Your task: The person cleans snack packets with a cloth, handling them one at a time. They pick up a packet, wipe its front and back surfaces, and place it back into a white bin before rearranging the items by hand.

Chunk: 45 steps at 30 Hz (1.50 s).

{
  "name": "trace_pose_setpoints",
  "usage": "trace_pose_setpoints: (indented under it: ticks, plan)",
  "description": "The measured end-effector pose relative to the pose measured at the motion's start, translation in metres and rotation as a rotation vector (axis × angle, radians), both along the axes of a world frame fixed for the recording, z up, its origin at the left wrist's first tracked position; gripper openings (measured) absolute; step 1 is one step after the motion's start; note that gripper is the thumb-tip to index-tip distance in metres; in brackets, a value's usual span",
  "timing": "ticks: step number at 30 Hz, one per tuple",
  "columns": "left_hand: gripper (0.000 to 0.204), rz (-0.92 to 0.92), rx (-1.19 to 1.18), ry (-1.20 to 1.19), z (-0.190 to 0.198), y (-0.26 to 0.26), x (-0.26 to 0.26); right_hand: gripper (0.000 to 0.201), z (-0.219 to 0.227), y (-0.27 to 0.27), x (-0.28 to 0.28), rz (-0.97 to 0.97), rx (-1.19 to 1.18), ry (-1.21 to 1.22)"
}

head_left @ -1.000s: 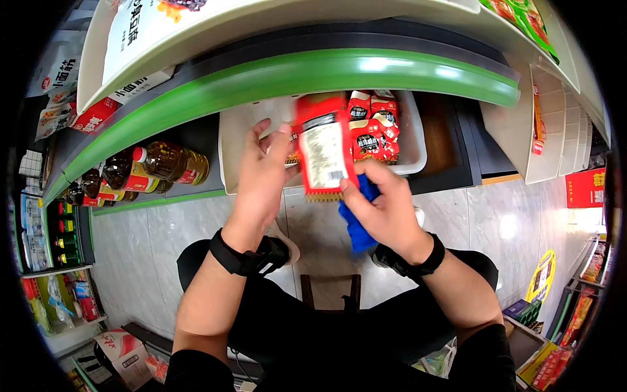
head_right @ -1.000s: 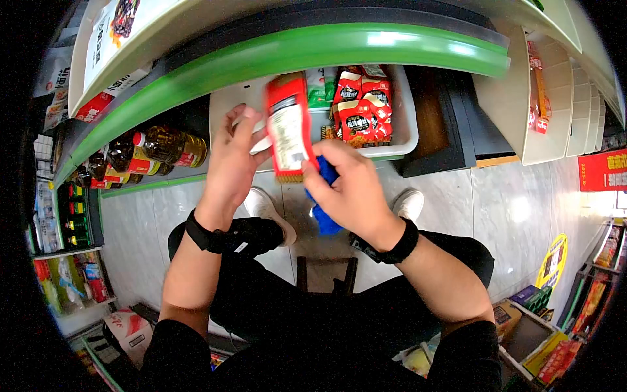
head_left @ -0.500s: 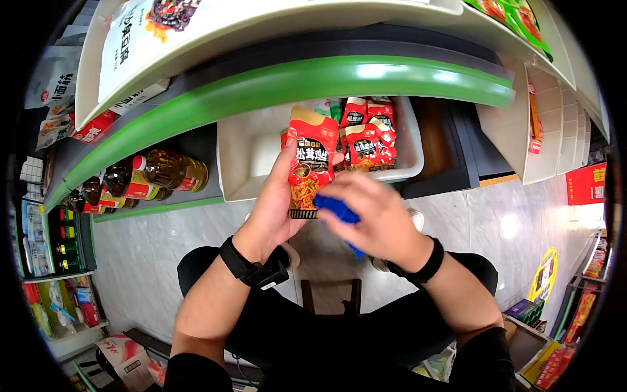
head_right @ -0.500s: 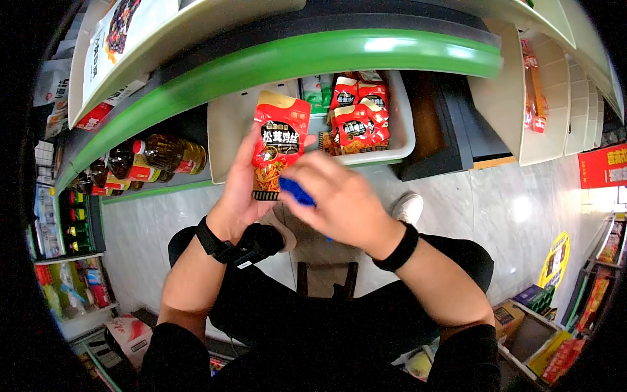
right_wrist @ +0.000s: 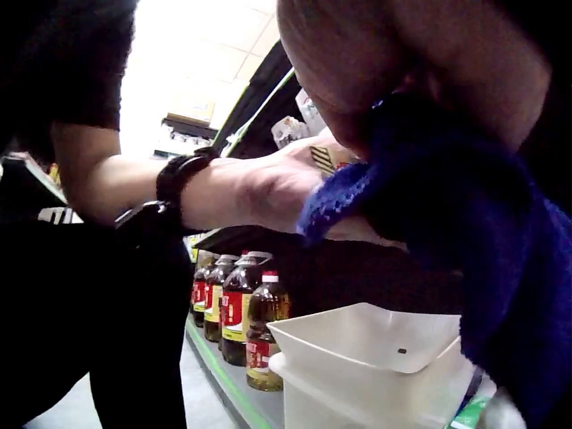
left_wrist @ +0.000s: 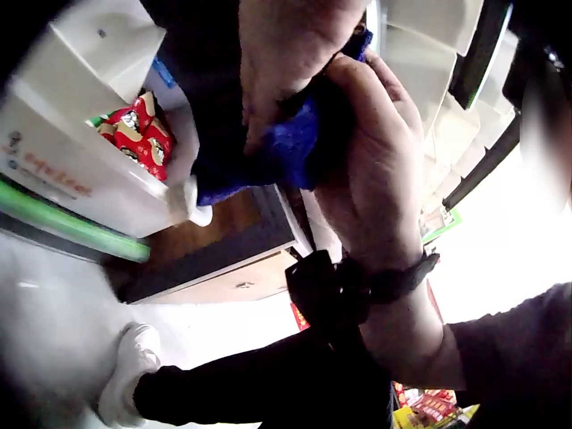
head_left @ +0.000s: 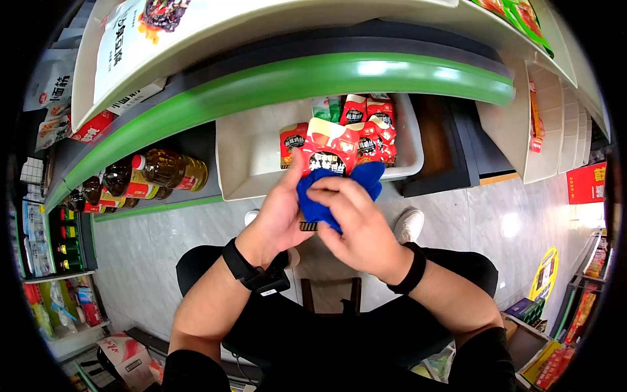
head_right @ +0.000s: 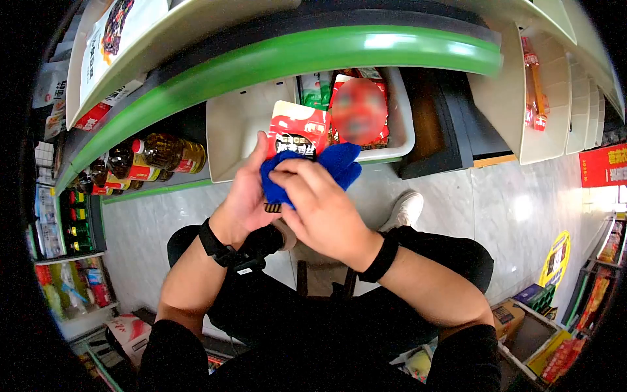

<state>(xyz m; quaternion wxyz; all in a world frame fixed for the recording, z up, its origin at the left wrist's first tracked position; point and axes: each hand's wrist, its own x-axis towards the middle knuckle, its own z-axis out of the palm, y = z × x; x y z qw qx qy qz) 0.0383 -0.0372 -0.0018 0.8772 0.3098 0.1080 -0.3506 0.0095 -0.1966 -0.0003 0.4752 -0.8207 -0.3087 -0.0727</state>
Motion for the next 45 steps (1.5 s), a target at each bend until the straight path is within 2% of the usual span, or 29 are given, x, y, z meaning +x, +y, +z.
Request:
trace_pose_setpoints:
  ticks: [6, 10, 14, 18, 22, 24, 25, 29, 33, 34, 36, 42, 45]
  plan:
    - [0.071, 0.066, 0.013, 0.016, 0.003, 0.004, 0.005, 0.035, 0.0, 0.0, -0.001, 0.106, 0.016, -0.044]
    - [0.072, 0.08, 0.031, -0.008, 0.001, 0.008, 0.004, 0.032, 0.0, -0.006, 0.002, 0.114, -0.113, -0.004]
    - [0.072, 0.118, 0.05, -0.067, 0.008, 0.011, 0.009, 0.033, -0.005, -0.015, 0.01, -0.039, -0.236, -0.035]
    - [0.077, 0.154, 0.061, -0.063, 0.009, 0.007, 0.01, 0.034, -0.01, -0.015, 0.015, -0.181, -0.08, -0.037]
    - [0.079, 0.114, 0.128, -0.081, 0.005, 0.0, 0.007, 0.037, 0.002, -0.005, 0.007, -0.023, -0.075, -0.127]
    - [0.08, 0.052, 0.172, -0.099, 0.014, 0.0, 0.004, 0.041, 0.01, 0.003, -0.004, 0.061, -0.047, -0.143]
    - [0.077, 0.087, 0.232, -0.114, 0.023, -0.003, 0.002, 0.042, 0.01, 0.005, -0.005, 0.089, -0.03, -0.154]
    - [0.08, 0.044, 0.122, -0.086, 0.013, 0.002, 0.001, 0.045, 0.005, 0.005, -0.002, 0.104, -0.11, -0.199]
    - [0.074, 0.112, 0.114, -0.084, 0.005, 0.005, 0.003, 0.047, 0.003, -0.005, 0.007, 0.015, -0.295, -0.202]
    - [0.073, 0.115, 0.142, -0.086, 0.006, 0.006, 0.003, 0.036, 0.001, -0.008, 0.009, -0.014, -0.338, -0.206]
    - [0.07, 0.121, 0.197, -0.089, 0.012, 0.005, 0.002, 0.038, 0.002, -0.014, 0.015, -0.077, -0.34, -0.101]
    - [0.059, 0.07, 0.224, -0.097, 0.022, 0.001, 0.0, 0.048, 0.003, -0.028, 0.035, -0.286, -0.057, -0.173]
    - [0.058, 0.029, 0.242, -0.08, 0.021, -0.002, -0.003, 0.048, 0.006, -0.023, 0.028, -0.242, -0.127, -0.209]
